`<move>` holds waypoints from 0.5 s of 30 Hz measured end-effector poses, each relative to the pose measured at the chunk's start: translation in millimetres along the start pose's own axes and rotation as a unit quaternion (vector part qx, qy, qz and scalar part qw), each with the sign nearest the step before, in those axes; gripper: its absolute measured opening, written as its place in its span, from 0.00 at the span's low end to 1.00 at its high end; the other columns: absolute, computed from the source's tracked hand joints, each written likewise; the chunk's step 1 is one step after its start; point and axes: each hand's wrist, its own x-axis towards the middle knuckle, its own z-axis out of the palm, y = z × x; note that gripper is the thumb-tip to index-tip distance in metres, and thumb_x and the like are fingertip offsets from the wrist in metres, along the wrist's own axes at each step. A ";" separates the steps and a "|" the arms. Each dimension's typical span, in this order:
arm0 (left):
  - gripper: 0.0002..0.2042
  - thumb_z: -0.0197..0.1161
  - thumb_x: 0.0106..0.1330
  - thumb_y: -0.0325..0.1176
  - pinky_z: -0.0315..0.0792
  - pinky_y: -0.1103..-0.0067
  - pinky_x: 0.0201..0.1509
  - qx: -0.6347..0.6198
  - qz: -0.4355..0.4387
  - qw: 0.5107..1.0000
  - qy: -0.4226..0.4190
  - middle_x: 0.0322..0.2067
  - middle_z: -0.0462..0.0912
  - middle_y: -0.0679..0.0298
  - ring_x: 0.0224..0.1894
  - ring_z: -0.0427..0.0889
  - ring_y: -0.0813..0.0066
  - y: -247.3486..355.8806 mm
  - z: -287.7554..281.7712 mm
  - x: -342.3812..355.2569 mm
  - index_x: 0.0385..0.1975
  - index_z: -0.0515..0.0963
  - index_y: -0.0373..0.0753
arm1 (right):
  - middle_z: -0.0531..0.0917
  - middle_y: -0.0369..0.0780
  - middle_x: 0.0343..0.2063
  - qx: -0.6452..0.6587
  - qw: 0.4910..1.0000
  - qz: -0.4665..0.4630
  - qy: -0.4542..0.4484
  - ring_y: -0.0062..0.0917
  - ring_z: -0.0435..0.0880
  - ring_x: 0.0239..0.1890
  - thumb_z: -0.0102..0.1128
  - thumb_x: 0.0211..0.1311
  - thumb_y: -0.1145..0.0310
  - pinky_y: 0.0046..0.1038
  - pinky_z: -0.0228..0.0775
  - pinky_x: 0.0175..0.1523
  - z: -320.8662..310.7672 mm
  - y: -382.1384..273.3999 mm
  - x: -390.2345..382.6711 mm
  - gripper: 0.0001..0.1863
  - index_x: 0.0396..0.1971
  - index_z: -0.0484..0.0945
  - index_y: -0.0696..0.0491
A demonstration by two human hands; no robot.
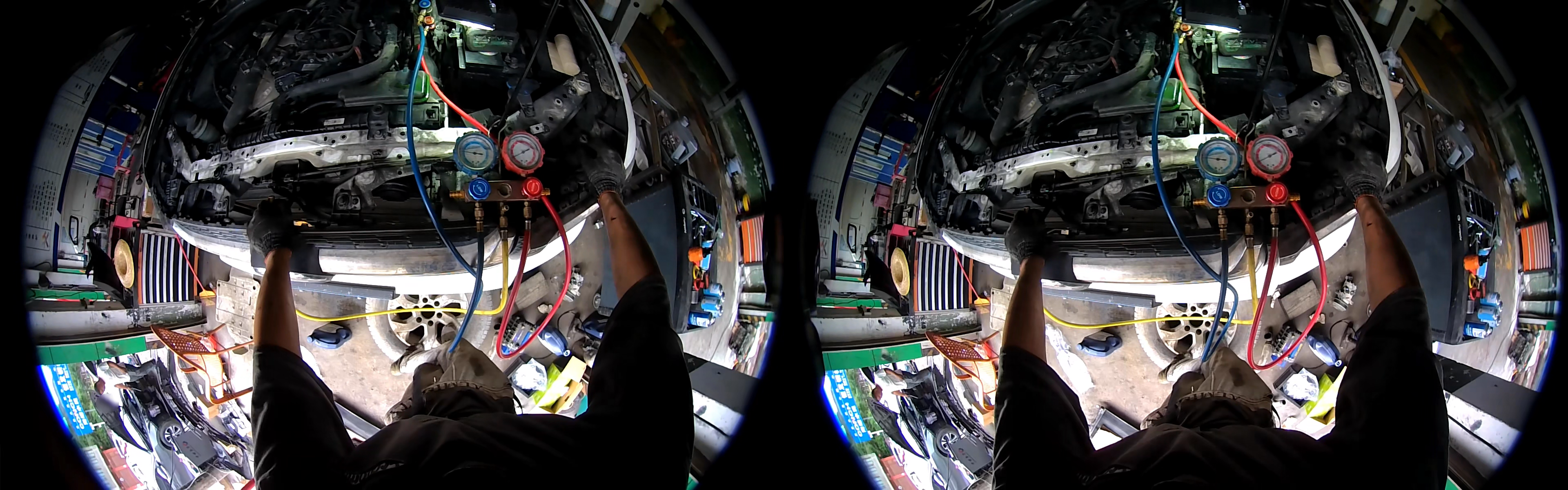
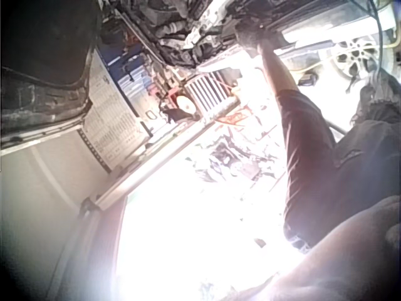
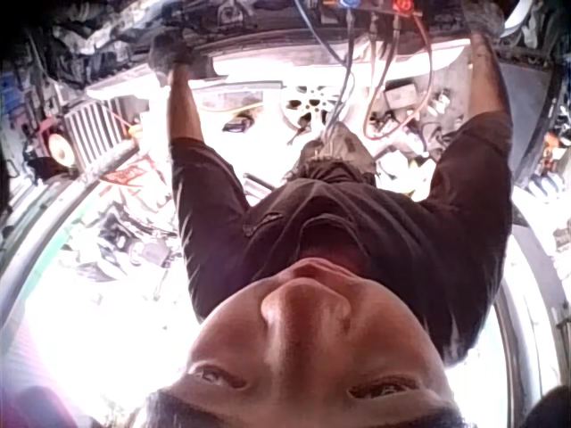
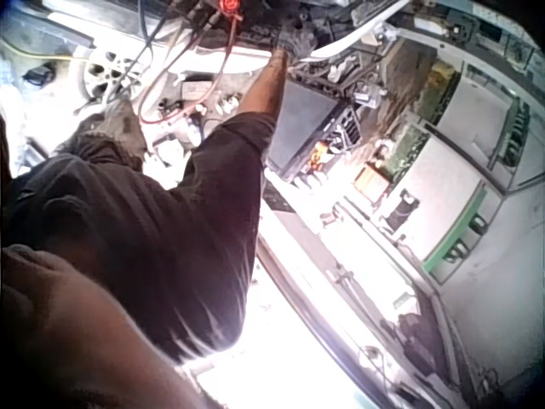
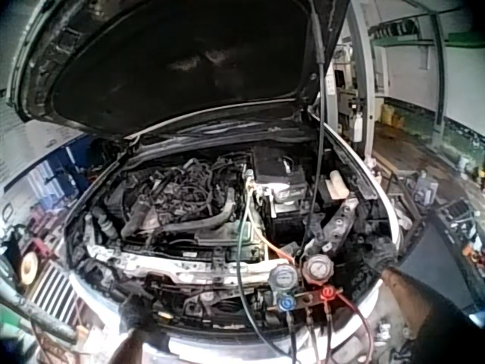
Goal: The person connects the blue and red hoses of a manifold gauge set to the air conditioning system ports inside a car's engine bay and then monitors the pressure gauges while turning the valves.
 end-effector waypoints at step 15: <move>0.19 0.46 0.59 0.49 0.71 0.59 0.37 0.027 0.009 1.000 0.001 0.28 0.80 0.50 0.33 0.79 0.48 -3.1 -3.5 -0.2 0.27 0.78 0.39 | 0.78 0.46 0.43 -0.001 1.000 0.014 -0.014 0.42 0.75 0.47 0.55 0.51 0.53 0.37 0.66 0.52 -5.0 -8.8 -1.4 0.21 0.42 0.78 0.49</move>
